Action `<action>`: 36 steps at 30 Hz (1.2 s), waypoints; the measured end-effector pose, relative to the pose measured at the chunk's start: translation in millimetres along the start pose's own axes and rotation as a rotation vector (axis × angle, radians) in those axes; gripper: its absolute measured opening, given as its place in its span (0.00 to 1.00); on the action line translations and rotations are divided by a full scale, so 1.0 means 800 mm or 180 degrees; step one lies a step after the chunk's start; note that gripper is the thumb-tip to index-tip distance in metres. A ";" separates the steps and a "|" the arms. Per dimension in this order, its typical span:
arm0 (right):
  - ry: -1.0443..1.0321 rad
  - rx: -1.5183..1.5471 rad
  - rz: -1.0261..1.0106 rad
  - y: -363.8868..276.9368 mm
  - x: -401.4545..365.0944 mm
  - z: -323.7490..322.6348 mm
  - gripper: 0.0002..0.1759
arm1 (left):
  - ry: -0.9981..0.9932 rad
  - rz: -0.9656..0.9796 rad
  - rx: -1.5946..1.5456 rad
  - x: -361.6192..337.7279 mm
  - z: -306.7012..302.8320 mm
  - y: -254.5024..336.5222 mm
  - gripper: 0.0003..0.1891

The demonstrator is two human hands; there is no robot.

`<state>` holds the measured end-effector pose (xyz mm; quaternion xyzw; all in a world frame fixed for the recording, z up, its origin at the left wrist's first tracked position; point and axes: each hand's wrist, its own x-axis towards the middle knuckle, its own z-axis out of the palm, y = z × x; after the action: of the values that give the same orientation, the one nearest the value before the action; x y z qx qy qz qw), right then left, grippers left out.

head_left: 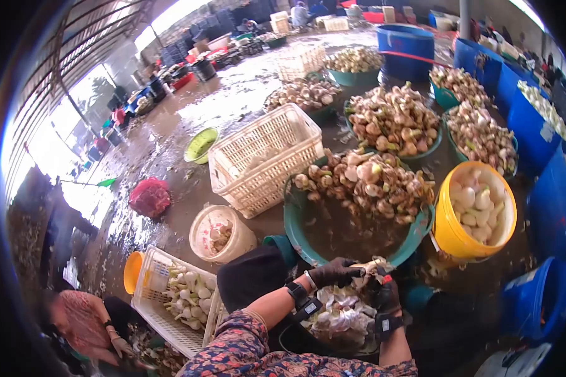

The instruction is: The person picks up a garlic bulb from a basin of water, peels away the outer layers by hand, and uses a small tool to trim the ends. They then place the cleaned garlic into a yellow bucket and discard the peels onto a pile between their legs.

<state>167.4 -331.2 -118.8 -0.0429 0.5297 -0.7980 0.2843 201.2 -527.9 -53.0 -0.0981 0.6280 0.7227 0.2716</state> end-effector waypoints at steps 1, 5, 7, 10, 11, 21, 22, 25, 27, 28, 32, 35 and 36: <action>-0.0119 -0.0233 -0.0273 -0.007 -0.005 0.009 0.11 | 0.0047 -0.0065 0.0031 0.001 -0.003 -0.003 0.25; -0.0399 -0.3063 -0.1868 -0.004 -0.005 -0.007 0.13 | 0.0357 0.0185 0.0505 -0.008 0.000 0.000 0.23; 0.0326 -0.3391 -0.1936 0.021 -0.002 -0.012 0.12 | 0.0393 0.0266 0.0666 -0.012 0.006 0.002 0.25; 0.1219 0.0045 0.0512 0.005 0.003 0.021 0.16 | 0.0493 0.0629 0.1188 -0.003 0.009 -0.011 0.27; 0.0778 -0.0070 0.0229 -0.023 -0.011 0.040 0.19 | 0.0598 0.1055 0.1626 -0.002 0.013 -0.014 0.28; 0.0504 -0.0896 -0.0059 0.006 -0.006 0.009 0.12 | 0.0101 0.0306 0.0446 -0.010 0.005 -0.020 0.24; 0.0300 -0.1133 0.0109 -0.004 -0.010 0.012 0.12 | 0.0105 0.0313 0.0448 -0.006 -0.003 -0.025 0.24; -0.0590 -0.2534 -0.1870 -0.020 -0.012 0.018 0.14 | -0.0263 0.0071 -0.0357 -0.002 -0.015 -0.035 0.23; -0.0411 -0.0594 -0.0715 0.003 -0.005 0.021 0.15 | -0.0137 0.0162 -0.0531 -0.001 -0.006 -0.038 0.23; -0.0203 0.1333 0.0458 0.015 -0.001 0.020 0.18 | -0.0010 0.0254 -0.0704 -0.001 -0.001 -0.039 0.23; -0.0515 0.1783 0.1534 -0.040 -0.038 0.038 0.33 | 0.0260 0.1303 -0.0279 0.020 0.028 -0.060 0.32; -0.0440 0.0706 0.0676 0.080 0.022 -0.032 0.38 | 0.0849 0.1369 0.1585 0.009 0.022 -0.038 0.32; -0.0657 -0.0663 -0.0227 0.069 0.022 -0.021 0.37 | 0.1327 0.1878 0.2062 0.011 0.019 -0.038 0.30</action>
<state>168.6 -341.4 -178.0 -0.1728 0.5757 -0.7397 0.3027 212.4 -508.7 -80.4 0.0310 0.8627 0.5011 -0.0600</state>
